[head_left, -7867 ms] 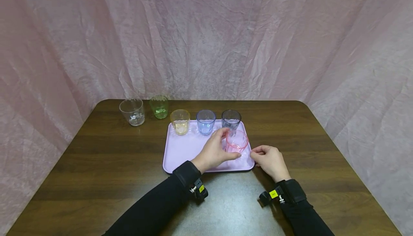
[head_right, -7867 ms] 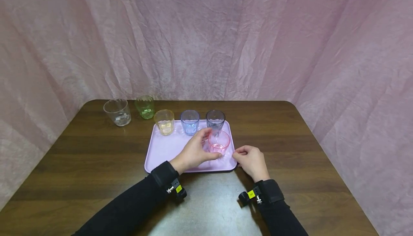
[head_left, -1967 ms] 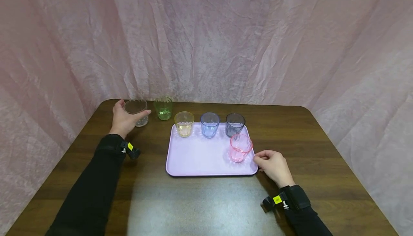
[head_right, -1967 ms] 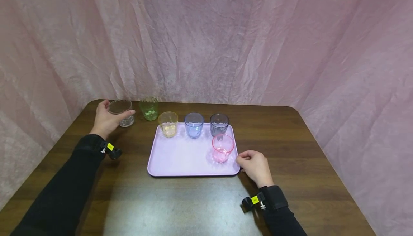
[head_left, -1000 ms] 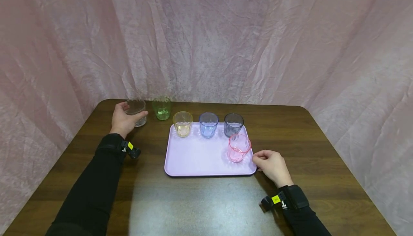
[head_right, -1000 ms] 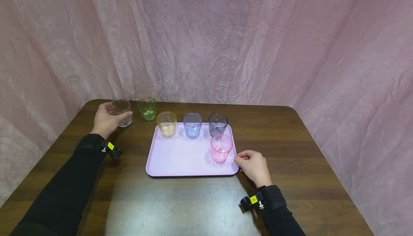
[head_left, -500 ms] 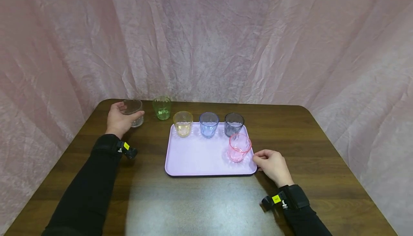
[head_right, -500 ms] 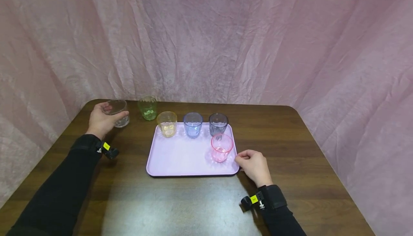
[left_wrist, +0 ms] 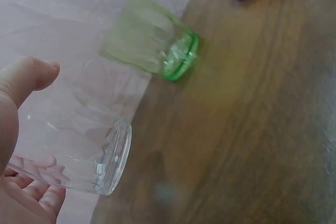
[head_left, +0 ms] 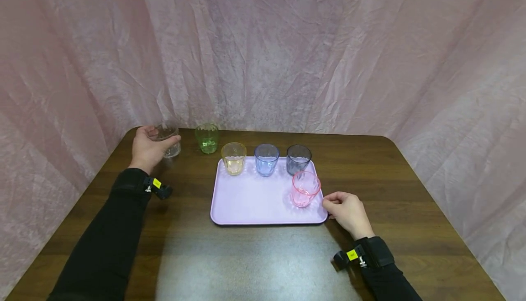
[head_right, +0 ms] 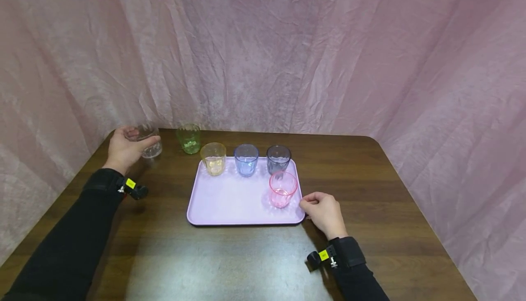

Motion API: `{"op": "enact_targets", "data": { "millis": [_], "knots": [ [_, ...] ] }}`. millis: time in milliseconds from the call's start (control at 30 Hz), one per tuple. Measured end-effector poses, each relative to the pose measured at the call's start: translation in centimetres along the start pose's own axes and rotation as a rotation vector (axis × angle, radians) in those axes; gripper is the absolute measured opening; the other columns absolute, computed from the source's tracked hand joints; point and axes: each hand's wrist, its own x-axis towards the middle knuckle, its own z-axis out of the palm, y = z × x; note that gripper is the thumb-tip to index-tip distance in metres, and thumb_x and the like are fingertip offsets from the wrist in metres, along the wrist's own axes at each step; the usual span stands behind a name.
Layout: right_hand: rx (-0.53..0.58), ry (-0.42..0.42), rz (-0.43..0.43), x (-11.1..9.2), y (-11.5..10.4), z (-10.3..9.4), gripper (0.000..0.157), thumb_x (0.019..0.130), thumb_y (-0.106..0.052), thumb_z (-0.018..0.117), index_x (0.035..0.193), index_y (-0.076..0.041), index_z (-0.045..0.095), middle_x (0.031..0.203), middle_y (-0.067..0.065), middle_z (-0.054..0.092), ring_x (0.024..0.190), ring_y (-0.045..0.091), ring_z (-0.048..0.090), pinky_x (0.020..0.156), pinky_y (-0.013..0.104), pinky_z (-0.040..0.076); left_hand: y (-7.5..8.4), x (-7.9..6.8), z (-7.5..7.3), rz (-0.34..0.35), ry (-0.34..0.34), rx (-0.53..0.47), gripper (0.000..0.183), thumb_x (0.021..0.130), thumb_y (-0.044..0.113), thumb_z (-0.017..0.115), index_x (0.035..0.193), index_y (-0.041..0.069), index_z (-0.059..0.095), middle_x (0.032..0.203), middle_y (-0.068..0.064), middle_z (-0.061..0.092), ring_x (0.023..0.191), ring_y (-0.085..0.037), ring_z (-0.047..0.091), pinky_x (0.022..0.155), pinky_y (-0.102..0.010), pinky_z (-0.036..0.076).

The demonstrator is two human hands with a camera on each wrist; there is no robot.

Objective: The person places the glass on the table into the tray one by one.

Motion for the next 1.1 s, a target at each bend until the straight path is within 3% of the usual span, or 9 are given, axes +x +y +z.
{"op": "enact_targets", "data": {
  "millis": [600, 1100],
  "knots": [
    [0.008, 0.004, -0.001, -0.2, 0.0, 0.0, 0.014, 0.088, -0.015, 0.071, 0.093, -0.002, 0.073, 0.080, 0.006, 0.069, 0.061, 0.016, 0.063, 0.056, 0.027, 0.055, 3.6, -0.2, -1.1, 0.020, -0.036, -0.043, 0.105, 0.079, 0.048, 0.082, 0.151, -0.001, 0.023, 0.144, -0.019, 0.035, 0.124, -0.032, 0.037, 0.102, -0.048, 0.037],
    [0.007, 0.003, -0.003, 0.0, 0.0, 0.0, 0.014, 0.089, -0.015, 0.071, 0.093, -0.002, 0.073, 0.080, 0.006, 0.069, 0.061, 0.016, 0.063, 0.056, 0.027, 0.056, 6.1, -0.6, -0.7, 0.082, -0.097, -0.072, 0.105, 0.078, 0.044, 0.084, 0.151, -0.001, 0.024, 0.143, -0.020, 0.035, 0.124, -0.033, 0.038, 0.103, -0.049, 0.037]
  ]
}}
